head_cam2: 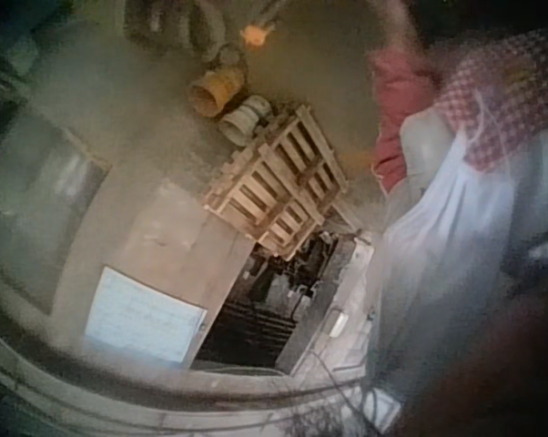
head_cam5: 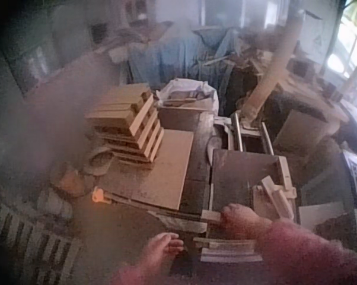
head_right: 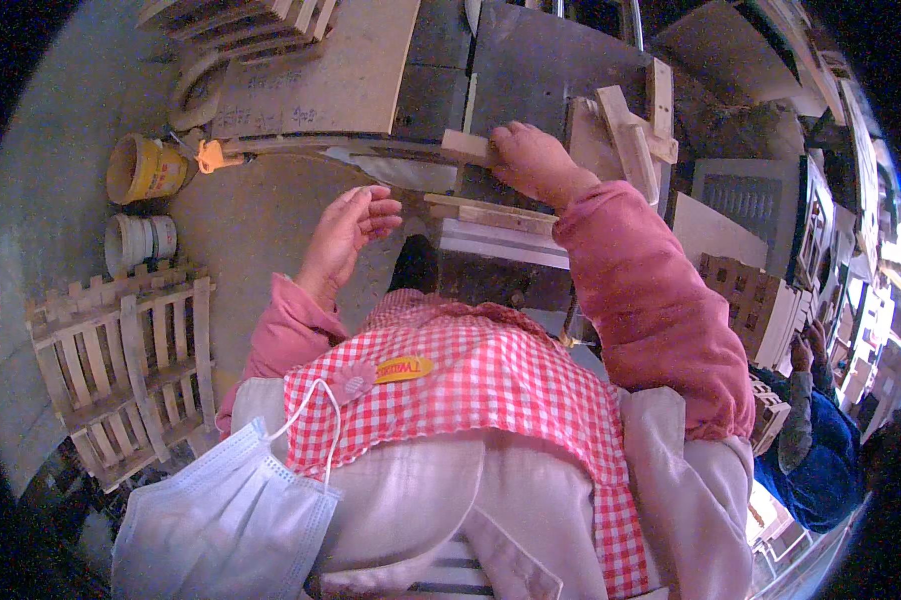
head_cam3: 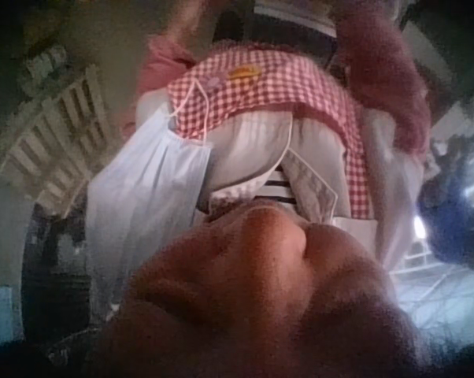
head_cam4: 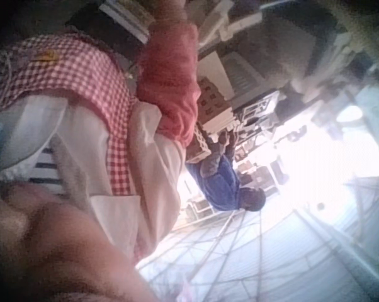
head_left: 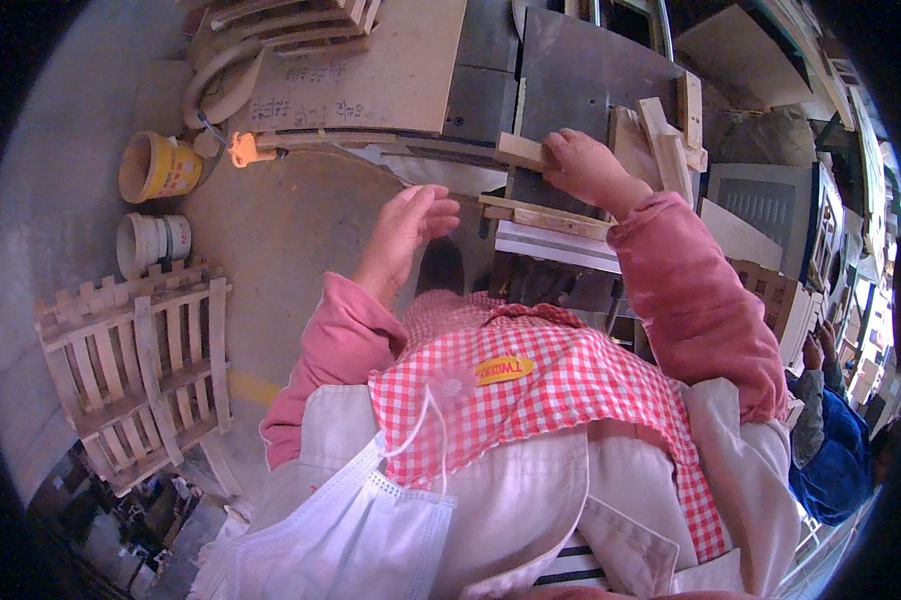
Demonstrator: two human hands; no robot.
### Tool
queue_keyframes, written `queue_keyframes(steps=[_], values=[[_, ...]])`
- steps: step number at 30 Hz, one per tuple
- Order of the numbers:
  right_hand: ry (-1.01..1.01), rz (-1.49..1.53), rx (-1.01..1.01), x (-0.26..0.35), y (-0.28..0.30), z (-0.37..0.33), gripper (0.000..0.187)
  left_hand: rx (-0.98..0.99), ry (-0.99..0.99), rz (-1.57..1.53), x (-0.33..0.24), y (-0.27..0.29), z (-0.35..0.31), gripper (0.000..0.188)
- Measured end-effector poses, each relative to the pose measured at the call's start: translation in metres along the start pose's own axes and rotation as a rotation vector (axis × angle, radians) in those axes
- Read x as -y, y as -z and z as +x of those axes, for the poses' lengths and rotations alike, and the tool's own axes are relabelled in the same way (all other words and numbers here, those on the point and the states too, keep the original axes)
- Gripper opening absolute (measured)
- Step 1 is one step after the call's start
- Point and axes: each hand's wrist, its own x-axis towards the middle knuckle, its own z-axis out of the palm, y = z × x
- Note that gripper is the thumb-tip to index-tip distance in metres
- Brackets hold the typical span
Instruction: The person repeatedly picks small wooden pieces from a stack, places them into a jig on a table saw, and pushes them through the blade to cut or shape them. After each cut, the person removes the piece and stacks it with others. Another person is visible nearby handling similar pieces.
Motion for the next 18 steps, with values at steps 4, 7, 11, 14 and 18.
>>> queue_keyframes(steps=[4, 7, 11, 14, 18], values=[[-0.011, -0.040, -0.062, -0.005, -0.002, 0.015, 0.024, 0.005, 0.003, -0.026, 0.003, -0.001, 0.000, 0.038], [0.002, -0.012, -0.011, -0.004, -0.002, 0.013, 0.025, 0.001, 0.007, -0.013, 0.003, 0.000, -0.001, 0.036], [0.020, -0.001, 0.171, 0.004, 0.002, 0.004, 0.027, -0.011, 0.010, 0.006, 0.005, 0.000, -0.003, 0.035], [0.003, 0.010, 0.237, 0.009, 0.007, 0.000, 0.030, -0.013, 0.028, -0.015, 0.007, 0.000, -0.002, 0.036], [-0.037, -0.014, 0.309, 0.008, 0.014, 0.004, 0.033, -0.010, 0.015, -0.012, 0.010, 0.000, -0.002, 0.037]])
